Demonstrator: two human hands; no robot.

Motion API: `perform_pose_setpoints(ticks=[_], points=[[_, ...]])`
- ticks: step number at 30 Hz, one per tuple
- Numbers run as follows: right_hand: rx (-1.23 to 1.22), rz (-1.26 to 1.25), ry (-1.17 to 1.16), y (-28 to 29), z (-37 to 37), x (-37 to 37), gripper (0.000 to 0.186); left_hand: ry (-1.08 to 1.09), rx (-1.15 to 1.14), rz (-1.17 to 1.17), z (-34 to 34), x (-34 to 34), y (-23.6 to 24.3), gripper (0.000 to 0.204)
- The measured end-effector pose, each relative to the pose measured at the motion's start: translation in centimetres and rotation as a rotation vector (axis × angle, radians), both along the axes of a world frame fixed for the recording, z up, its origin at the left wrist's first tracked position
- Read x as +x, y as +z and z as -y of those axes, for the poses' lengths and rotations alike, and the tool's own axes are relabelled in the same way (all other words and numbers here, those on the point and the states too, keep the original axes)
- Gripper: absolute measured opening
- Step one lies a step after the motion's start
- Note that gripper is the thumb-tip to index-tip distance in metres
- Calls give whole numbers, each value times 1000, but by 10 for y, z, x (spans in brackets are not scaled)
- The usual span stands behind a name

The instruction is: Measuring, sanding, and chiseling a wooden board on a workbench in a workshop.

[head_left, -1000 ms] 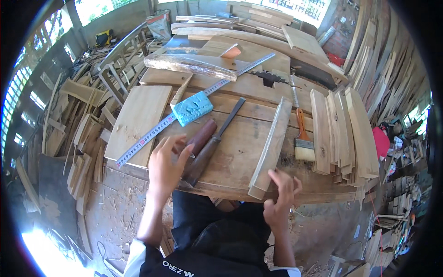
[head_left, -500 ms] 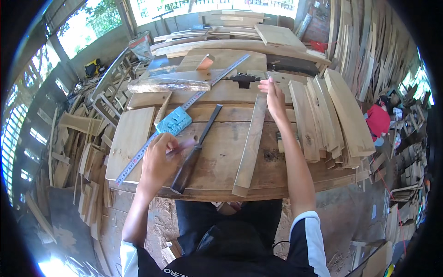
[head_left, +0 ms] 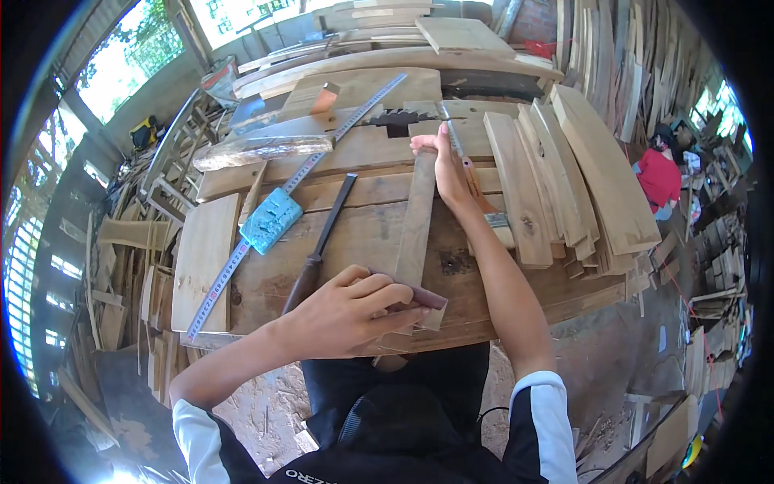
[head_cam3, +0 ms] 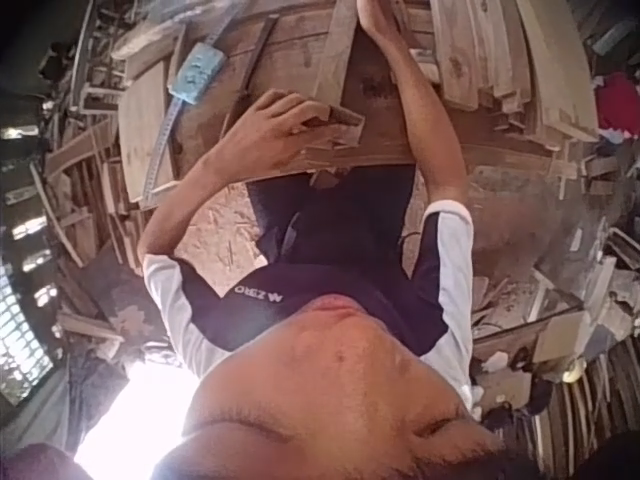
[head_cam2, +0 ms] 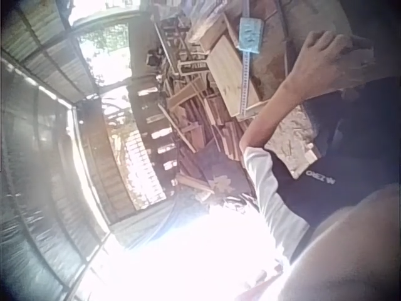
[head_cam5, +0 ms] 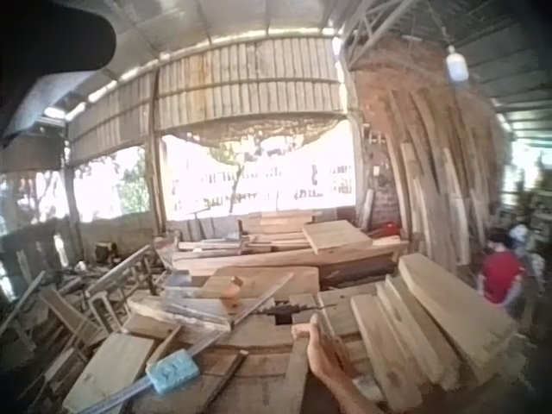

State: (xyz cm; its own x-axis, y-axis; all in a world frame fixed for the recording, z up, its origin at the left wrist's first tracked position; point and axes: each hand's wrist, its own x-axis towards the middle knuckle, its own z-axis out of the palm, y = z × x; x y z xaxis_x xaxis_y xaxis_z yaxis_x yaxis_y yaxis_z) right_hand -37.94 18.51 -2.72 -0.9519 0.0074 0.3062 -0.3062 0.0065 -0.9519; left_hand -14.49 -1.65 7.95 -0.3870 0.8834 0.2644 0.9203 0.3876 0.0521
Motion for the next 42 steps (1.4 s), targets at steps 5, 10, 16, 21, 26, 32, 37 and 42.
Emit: perform_pose_setpoints(ticks=[5, 10, 16, 21, 26, 32, 37, 42], points=[[43, -15, 88, 5, 5, -1, 96, 36, -34, 104, 8, 1, 7, 77], [-7, 8, 86, -1, 1, -6, 96, 44, -71, 85, 7, 11, 1, 67], [-11, -5, 56, -2, 8, -4, 94, 33, -32, 176, 18, 26, 5, 59], [-46, 15, 66, -1, 10, 0, 97, 39, 10, 210, 23, 12, 5, 58], [-177, 50, 224, 10, 8, 4, 105, 77, 2, 257, 24, -26, 6, 59], [-366, 203, 311, 20, -3, 9, 114, 110, 36, 92, 6, -78, -3, 56], [-526, 334, 345, 26, -7, 12, 115, 187, 126, 115, -9, -99, -11, 53], [-527, 362, 356, 27, -8, 7, 115, 354, 78, 6, -28, -88, -5, 58]])
